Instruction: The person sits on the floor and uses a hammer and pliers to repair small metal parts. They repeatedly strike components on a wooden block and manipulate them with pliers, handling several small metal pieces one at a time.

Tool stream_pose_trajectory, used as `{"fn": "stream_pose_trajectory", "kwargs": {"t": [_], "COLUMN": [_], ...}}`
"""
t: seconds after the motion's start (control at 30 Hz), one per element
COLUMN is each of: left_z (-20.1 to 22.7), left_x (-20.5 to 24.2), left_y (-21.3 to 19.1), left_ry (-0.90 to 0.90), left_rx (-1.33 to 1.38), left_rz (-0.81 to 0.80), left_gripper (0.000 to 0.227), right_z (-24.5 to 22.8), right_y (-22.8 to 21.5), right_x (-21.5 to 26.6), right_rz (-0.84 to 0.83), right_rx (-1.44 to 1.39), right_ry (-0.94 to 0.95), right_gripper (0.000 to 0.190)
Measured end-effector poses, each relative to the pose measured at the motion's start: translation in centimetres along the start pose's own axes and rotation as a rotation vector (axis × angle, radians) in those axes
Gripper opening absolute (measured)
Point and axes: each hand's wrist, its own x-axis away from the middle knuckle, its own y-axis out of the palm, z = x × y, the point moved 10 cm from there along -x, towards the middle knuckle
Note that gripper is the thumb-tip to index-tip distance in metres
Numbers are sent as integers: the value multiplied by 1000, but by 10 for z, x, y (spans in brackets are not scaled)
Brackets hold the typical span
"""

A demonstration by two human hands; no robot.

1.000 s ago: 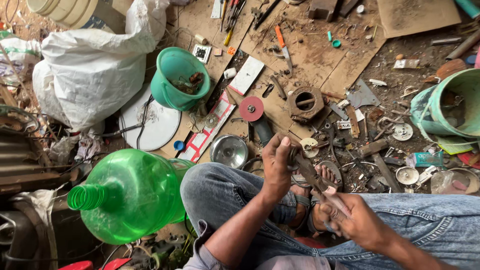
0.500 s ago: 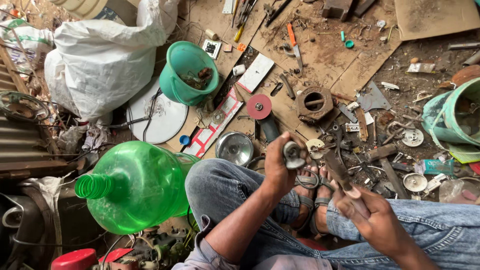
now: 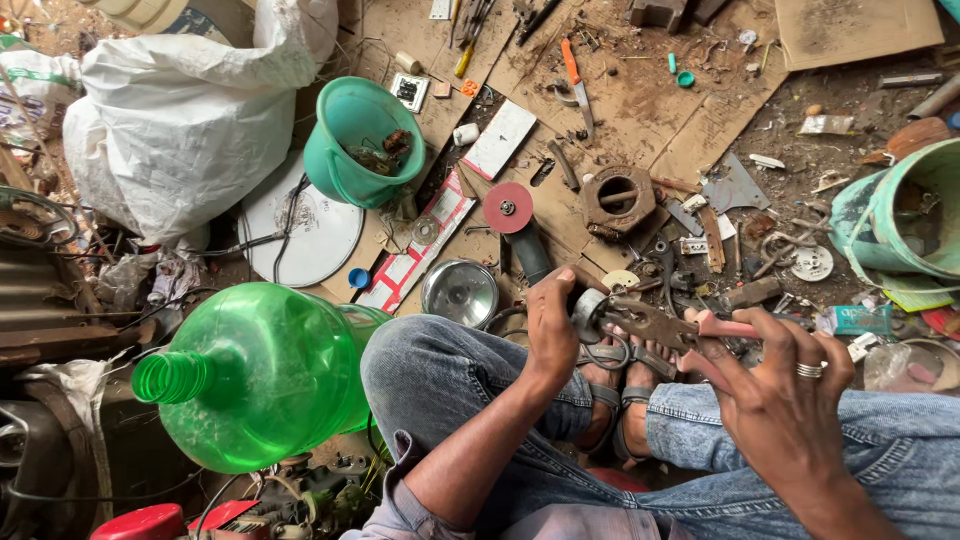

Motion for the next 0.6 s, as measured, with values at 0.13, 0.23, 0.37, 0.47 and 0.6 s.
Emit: {"fn": "stream_pose_trajectory", "kwargs": {"t": [0.13,0.23,0.37,0.47,0.6], "left_z": [9,1,36,24,24], "left_x": [2,2,4,3,4], "left_y": [-3,-4,0,-1,0], "left_ry": [112,-60,119,-45,152], "left_rx": [-184,-227,-632,-739,-828], "left_rz": [52,24,33,-7,19], "left_gripper": [44,41,36,35,31], "right_z": [-5,-5,-14,-14,-17], "right_y": [-3,3,-5,7,13], "right_x": [-2,-4,-6,-17,-28], "right_rz": [10,-75,-66,-198,-308], "right_rx": [129,238,283,594,528], "right_ry": [-23,-38,-96,-228,-338], "right_gripper": [49,45,47,41,24]}}
